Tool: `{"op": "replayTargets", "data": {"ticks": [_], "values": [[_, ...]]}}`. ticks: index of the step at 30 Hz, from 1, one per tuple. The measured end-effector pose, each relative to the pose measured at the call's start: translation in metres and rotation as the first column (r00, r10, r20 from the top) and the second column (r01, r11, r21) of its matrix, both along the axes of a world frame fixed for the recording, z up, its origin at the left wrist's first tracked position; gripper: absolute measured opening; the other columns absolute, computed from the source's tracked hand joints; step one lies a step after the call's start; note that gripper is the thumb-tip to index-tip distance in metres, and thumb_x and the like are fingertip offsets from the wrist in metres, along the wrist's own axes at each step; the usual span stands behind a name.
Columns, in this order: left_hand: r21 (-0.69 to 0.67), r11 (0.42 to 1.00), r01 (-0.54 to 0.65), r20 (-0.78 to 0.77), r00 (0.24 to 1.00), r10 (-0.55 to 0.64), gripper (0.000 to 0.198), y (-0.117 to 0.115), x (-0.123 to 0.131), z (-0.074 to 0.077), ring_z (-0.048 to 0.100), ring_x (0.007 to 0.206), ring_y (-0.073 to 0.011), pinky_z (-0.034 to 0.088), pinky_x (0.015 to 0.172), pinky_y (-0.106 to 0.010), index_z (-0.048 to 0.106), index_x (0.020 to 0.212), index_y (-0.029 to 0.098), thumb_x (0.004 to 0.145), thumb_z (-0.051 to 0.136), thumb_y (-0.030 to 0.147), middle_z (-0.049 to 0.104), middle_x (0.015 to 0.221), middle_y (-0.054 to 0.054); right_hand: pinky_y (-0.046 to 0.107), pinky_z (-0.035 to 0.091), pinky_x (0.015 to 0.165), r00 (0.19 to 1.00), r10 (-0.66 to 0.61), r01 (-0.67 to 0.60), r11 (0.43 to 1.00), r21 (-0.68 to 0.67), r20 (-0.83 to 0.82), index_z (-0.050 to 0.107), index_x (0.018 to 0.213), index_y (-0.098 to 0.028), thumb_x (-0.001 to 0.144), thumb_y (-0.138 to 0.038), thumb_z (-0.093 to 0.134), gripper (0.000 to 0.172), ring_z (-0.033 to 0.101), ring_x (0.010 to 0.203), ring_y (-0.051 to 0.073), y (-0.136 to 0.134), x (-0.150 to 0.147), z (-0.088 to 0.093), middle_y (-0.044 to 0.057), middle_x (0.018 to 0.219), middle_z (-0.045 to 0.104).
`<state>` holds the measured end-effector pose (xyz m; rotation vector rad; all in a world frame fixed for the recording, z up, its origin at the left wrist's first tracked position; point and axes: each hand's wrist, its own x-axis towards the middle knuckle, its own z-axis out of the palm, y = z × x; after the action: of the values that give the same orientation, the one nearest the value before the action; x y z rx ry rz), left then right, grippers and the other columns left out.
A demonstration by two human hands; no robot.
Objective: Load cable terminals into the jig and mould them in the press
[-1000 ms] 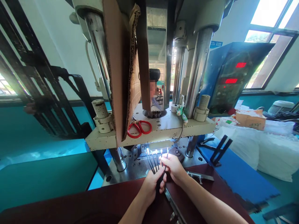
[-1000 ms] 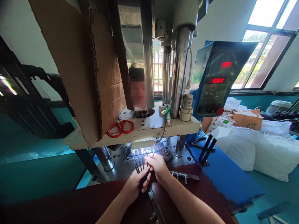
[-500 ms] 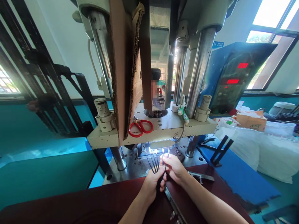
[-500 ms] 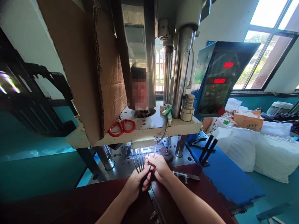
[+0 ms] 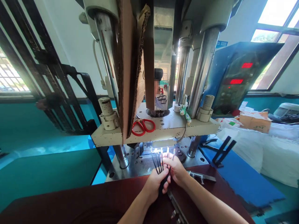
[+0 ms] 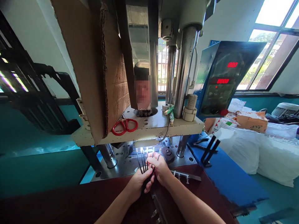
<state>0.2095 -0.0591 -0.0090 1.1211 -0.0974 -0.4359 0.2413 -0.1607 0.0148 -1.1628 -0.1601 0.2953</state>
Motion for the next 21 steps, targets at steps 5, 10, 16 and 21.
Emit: {"op": "replayTargets", "data": {"ticks": [5, 10, 16, 21], "values": [[-0.029, 0.998, 0.057, -0.001, 0.998, -0.057, 0.037, 0.000, -0.001, -0.004, 0.033, 0.035, -0.0042, 0.024, 0.031, -0.016, 0.052, 0.065, 0.011, 0.076, 0.057, 0.046, 0.047, 0.050, 0.000, 0.014, 0.025, 0.021, 0.999, -0.033, 0.034, 0.986, -0.163, 0.007, 0.055, 0.081, -0.014, 0.062, -0.037, 0.065, 0.032, 0.033, 0.029, 0.006, 0.001, -0.003, 0.005, -0.007, 0.049, 0.044], [-0.051, 0.992, 0.114, 0.008, 0.994, -0.113, 0.043, 0.000, -0.002, -0.001, 0.033, 0.033, -0.0053, 0.025, 0.031, -0.016, 0.054, 0.065, 0.009, 0.081, 0.048, 0.048, 0.042, 0.043, 0.001, 0.017, 0.021, 0.024, 0.998, -0.058, 0.064, 0.975, -0.214, 0.036, 0.056, 0.075, -0.014, 0.064, -0.039, 0.064, 0.029, 0.032, 0.029, 0.006, -0.001, -0.007, 0.007, -0.006, 0.049, 0.045], [-0.079, 0.987, 0.137, 0.025, 0.990, -0.136, 0.041, 0.001, -0.006, -0.001, 0.033, 0.032, -0.0046, 0.021, 0.030, -0.017, 0.054, 0.065, 0.009, 0.078, 0.053, 0.048, 0.045, 0.047, 0.001, 0.020, 0.029, 0.038, 0.987, -0.114, 0.131, 0.980, -0.152, 0.117, 0.056, 0.062, -0.014, 0.062, -0.034, 0.066, 0.022, 0.038, 0.043, 0.009, -0.001, -0.011, 0.010, -0.004, 0.052, 0.044], [-0.104, 0.990, 0.094, -0.023, 0.995, -0.096, 0.038, 0.000, -0.014, 0.000, 0.027, 0.031, -0.0020, 0.014, 0.031, -0.017, 0.049, 0.064, 0.012, 0.069, 0.065, 0.045, 0.044, 0.049, 0.003, 0.024, 0.035, 0.055, 0.988, -0.110, 0.117, 0.992, -0.051, 0.110, 0.059, 0.064, -0.013, 0.057, -0.029, 0.071, 0.021, 0.044, 0.057, 0.013, -0.003, -0.012, 0.003, -0.001, 0.060, 0.050]]}}
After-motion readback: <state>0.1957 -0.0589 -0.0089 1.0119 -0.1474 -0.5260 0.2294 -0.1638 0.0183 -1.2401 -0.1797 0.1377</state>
